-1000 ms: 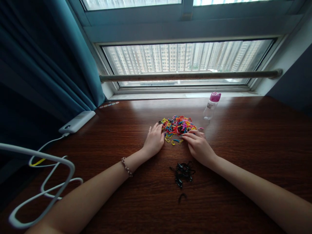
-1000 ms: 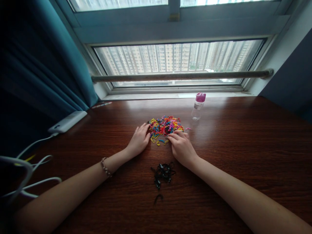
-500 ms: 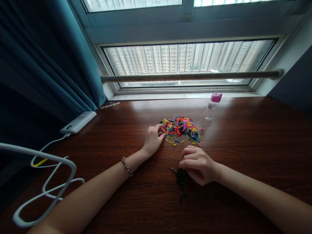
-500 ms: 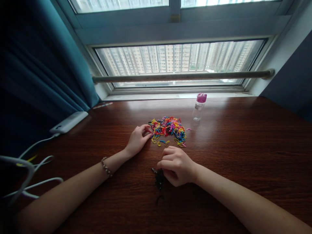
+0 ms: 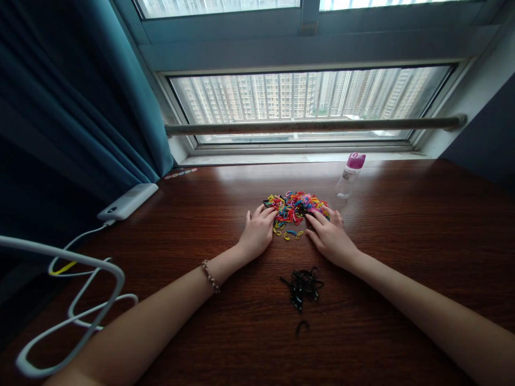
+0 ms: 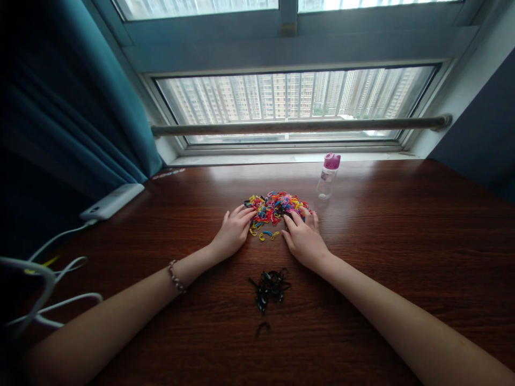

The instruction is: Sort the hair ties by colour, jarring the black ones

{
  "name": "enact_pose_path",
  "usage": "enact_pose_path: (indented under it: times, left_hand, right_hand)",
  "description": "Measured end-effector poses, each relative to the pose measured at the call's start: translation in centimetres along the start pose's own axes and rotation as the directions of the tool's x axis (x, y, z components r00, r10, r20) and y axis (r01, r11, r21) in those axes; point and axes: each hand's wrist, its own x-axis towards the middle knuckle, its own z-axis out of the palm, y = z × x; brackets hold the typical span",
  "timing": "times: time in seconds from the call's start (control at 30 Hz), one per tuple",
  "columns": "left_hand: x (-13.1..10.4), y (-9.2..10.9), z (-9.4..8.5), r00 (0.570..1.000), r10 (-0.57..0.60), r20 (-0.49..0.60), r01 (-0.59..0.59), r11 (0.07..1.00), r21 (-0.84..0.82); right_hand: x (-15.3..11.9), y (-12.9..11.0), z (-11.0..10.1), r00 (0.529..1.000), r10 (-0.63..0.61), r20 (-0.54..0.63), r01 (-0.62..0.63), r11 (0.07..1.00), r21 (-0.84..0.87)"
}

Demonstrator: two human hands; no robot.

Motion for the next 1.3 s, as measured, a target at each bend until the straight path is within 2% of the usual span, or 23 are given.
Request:
enact_pose_path:
  times: [0.1,0.23,0.3,0.4,0.53,0.7,0.83,0.97,1.13,1.3]
  left_hand:
    - [0.1,-0.2,0.1,0.999,0.016,-0.037,-0.017,1.0,-0.022]
    - [0.2,0.0,-0.5,0.987,0.02,-0.156,-0.041,0.99,-0.134]
    - [0.2,0.3,-0.9,0.978,0.018,-0.21,-0.061,0.978,-0.201]
    - [0.1,0.6,-1.3,0.972,0.004,-0.235,-0.068,0.962,-0.265]
    - [-0.1,0.5,-1.3,0.981,0.003,-0.193,-0.067,0.942,-0.328]
    - [-0.2,0.4,-1.0,0.983,0.084,-0.162,-0.14,0.917,-0.373]
    - [-0.1,0.6,-1.2,0.975,0.11,-0.193,-0.167,0.936,-0.311]
    - [0.0,0.9,-1.5,0.973,0.083,-0.213,-0.134,0.962,-0.236]
    - [0.0,1.0,-1.7,0.977,0.092,-0.191,-0.134,0.966,-0.22]
    - [0.1,0.9,-1.7,0.98,0.094,-0.173,-0.134,0.962,-0.238]
  right_hand:
    - [0.0,0.2,0.0,0.999,-0.012,-0.043,0.016,0.996,0.091]
    - [0.4,0.5,-0.5,0.991,-0.048,-0.126,0.091,0.93,0.357]
    - [0.6,0.6,-0.8,0.988,-0.009,-0.151,0.08,0.877,0.473]
    - [0.7,0.6,-1.2,0.984,0.078,-0.158,0.023,0.831,0.555]
    - [0.7,0.7,-1.1,0.976,0.148,-0.158,-0.039,0.838,0.545]
    - [0.6,0.8,-0.9,0.968,0.166,-0.188,-0.05,0.862,0.504]
    - [0.6,0.6,-1.2,0.968,0.115,-0.224,0.003,0.886,0.464]
    - [0.5,0.4,-1.1,0.975,0.015,-0.223,0.078,0.912,0.402]
    - [0.4,0.7,-0.3,0.988,0.0,-0.152,0.051,0.942,0.333]
    - [0.3,0.9,-0.2,0.987,0.013,-0.157,0.04,0.943,0.332]
